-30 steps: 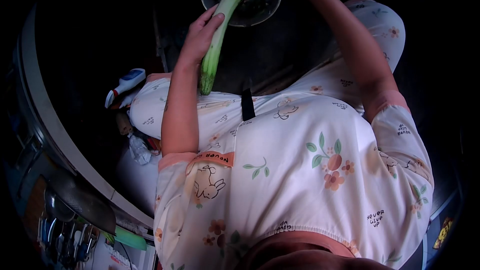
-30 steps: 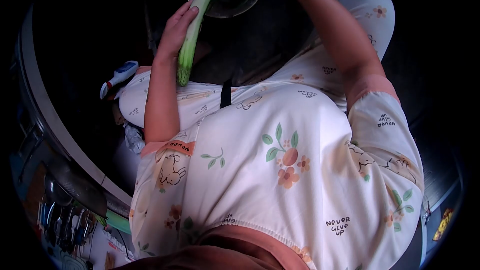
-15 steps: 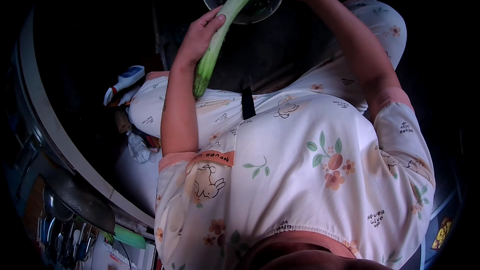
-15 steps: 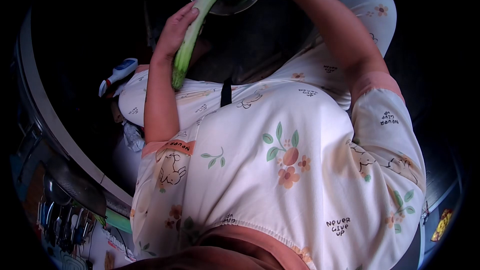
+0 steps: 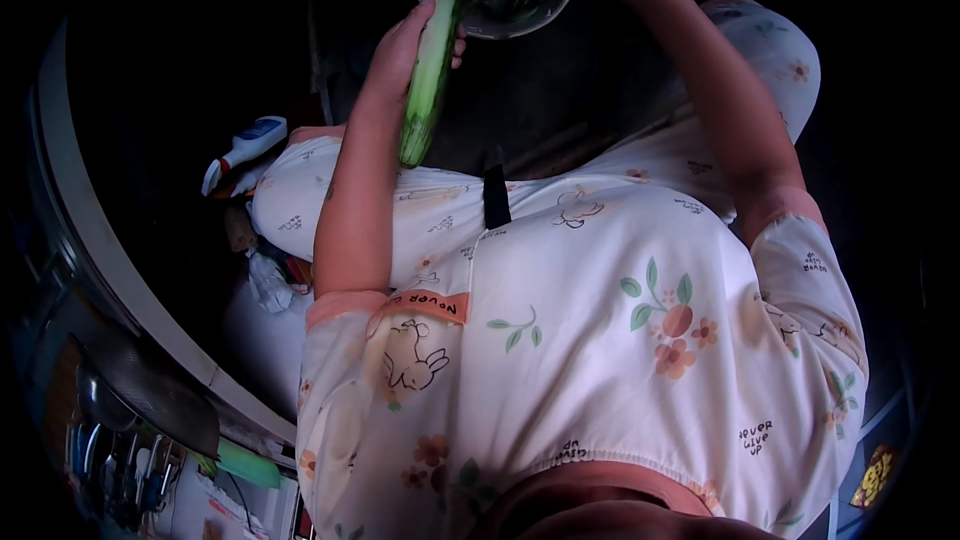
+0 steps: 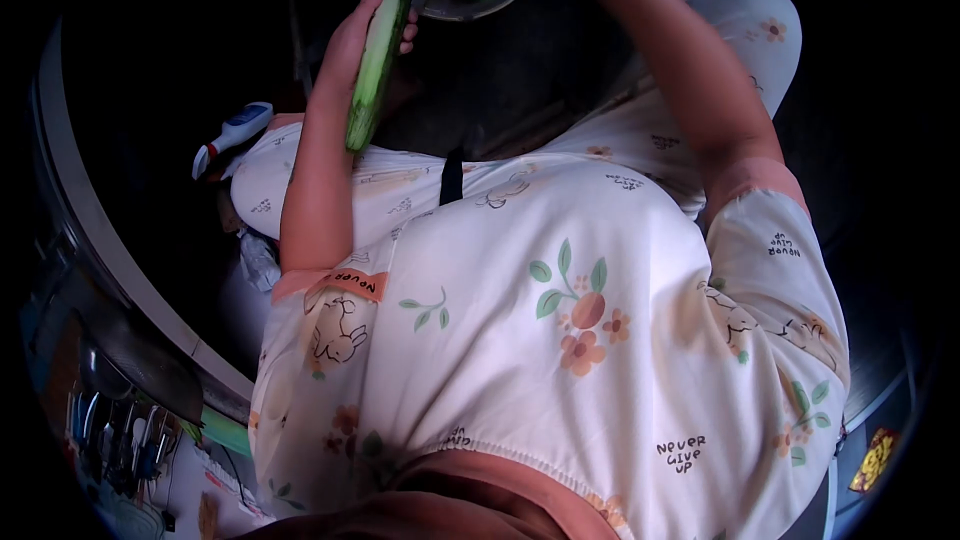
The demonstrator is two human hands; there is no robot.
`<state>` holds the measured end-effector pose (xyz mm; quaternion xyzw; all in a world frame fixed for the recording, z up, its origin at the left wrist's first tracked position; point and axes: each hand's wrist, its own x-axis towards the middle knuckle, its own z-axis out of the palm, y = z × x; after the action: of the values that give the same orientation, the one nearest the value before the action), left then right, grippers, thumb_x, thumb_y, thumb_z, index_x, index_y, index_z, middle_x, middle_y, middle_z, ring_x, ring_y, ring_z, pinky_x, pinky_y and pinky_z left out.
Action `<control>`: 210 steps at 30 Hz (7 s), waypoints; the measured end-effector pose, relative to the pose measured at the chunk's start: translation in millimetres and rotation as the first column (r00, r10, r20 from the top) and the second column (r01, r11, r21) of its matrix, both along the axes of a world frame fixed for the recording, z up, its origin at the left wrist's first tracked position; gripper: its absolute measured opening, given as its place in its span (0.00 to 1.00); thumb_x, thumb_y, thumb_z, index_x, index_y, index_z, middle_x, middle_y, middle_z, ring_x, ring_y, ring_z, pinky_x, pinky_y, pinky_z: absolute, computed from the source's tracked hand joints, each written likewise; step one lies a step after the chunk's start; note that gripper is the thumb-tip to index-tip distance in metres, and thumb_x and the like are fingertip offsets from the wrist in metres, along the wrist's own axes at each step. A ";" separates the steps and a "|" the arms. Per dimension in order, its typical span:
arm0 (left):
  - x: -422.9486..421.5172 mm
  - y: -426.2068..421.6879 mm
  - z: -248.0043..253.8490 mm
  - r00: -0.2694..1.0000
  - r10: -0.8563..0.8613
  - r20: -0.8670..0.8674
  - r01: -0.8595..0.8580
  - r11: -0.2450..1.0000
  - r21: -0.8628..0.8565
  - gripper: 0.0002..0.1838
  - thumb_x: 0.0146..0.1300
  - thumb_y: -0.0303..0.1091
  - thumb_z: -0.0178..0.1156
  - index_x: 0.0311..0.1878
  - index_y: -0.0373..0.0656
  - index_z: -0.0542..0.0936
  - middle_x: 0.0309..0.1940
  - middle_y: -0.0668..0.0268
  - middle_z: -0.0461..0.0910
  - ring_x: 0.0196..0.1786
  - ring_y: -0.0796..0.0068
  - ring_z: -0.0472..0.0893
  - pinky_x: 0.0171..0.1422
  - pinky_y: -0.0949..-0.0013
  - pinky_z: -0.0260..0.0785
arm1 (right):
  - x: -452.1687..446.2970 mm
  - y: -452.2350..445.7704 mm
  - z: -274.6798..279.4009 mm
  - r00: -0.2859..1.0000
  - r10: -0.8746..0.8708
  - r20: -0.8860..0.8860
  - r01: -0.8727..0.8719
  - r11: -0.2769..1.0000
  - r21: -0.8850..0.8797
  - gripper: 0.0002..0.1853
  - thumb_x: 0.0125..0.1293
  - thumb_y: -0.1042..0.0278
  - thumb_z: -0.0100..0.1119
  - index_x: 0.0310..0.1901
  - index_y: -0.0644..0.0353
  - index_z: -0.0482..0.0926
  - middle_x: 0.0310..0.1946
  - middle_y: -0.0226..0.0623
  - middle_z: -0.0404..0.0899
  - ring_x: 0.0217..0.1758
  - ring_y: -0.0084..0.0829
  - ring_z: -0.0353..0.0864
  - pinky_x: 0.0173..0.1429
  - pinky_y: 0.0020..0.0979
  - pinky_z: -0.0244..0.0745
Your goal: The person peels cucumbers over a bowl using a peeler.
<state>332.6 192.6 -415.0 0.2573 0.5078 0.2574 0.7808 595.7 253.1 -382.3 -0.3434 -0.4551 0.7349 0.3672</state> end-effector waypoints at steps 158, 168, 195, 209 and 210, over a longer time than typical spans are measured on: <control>13.2 20.7 -38.3 0.925 0.287 0.250 -0.281 0.958 -0.060 0.26 0.79 0.51 0.49 0.49 0.34 0.81 0.39 0.56 0.84 0.41 0.64 0.86 0.52 0.62 0.80 | -37.7 -82.1 35.2 0.944 0.264 0.196 -0.294 0.945 0.144 0.08 0.73 0.70 0.66 0.51 0.58 0.85 0.41 0.26 0.83 0.43 0.20 0.84 0.53 0.24 0.82; 18.2 27.3 -41.6 0.885 0.247 0.394 -0.247 0.968 -0.051 0.24 0.81 0.51 0.48 0.48 0.35 0.80 0.37 0.59 0.82 0.40 0.68 0.84 0.44 0.67 0.80 | -26.6 -66.8 13.8 0.952 0.232 0.200 -0.264 0.952 0.155 0.11 0.73 0.66 0.66 0.52 0.59 0.84 0.41 0.29 0.86 0.45 0.21 0.86 0.55 0.27 0.83; 23.4 7.9 -16.5 0.962 0.152 0.226 -0.149 0.988 -0.032 0.19 0.75 0.44 0.61 0.56 0.36 0.79 0.45 0.57 0.83 0.45 0.66 0.83 0.54 0.62 0.79 | 6.9 -9.0 4.1 0.888 -0.352 0.295 0.279 0.924 0.262 0.05 0.71 0.79 0.63 0.46 0.61 0.83 0.32 0.27 0.82 0.36 0.19 0.81 0.43 0.26 0.79; 29.9 -4.2 -18.0 0.975 -0.091 -0.202 0.153 0.937 0.315 0.23 0.72 0.43 0.65 0.64 0.39 0.78 0.38 0.65 0.85 0.37 0.76 0.84 0.46 0.73 0.77 | -7.8 -7.7 -13.8 0.965 -0.152 0.213 0.121 0.981 0.153 0.05 0.70 0.76 0.65 0.46 0.60 0.83 0.34 0.25 0.84 0.37 0.19 0.81 0.44 0.25 0.77; 31.2 -5.4 -17.6 0.976 -0.091 -0.200 0.152 0.937 0.313 0.23 0.72 0.43 0.65 0.64 0.39 0.78 0.38 0.65 0.85 0.37 0.76 0.84 0.46 0.73 0.77 | -10.4 -8.8 -11.0 0.954 -0.146 0.263 0.095 0.976 0.198 0.06 0.70 0.75 0.66 0.46 0.61 0.83 0.33 0.26 0.84 0.37 0.19 0.81 0.43 0.25 0.77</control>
<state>363.8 187.2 -432.6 0.4365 0.5104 0.2645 0.6921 585.3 244.3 -393.3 -0.4348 -0.5453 0.6111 0.3744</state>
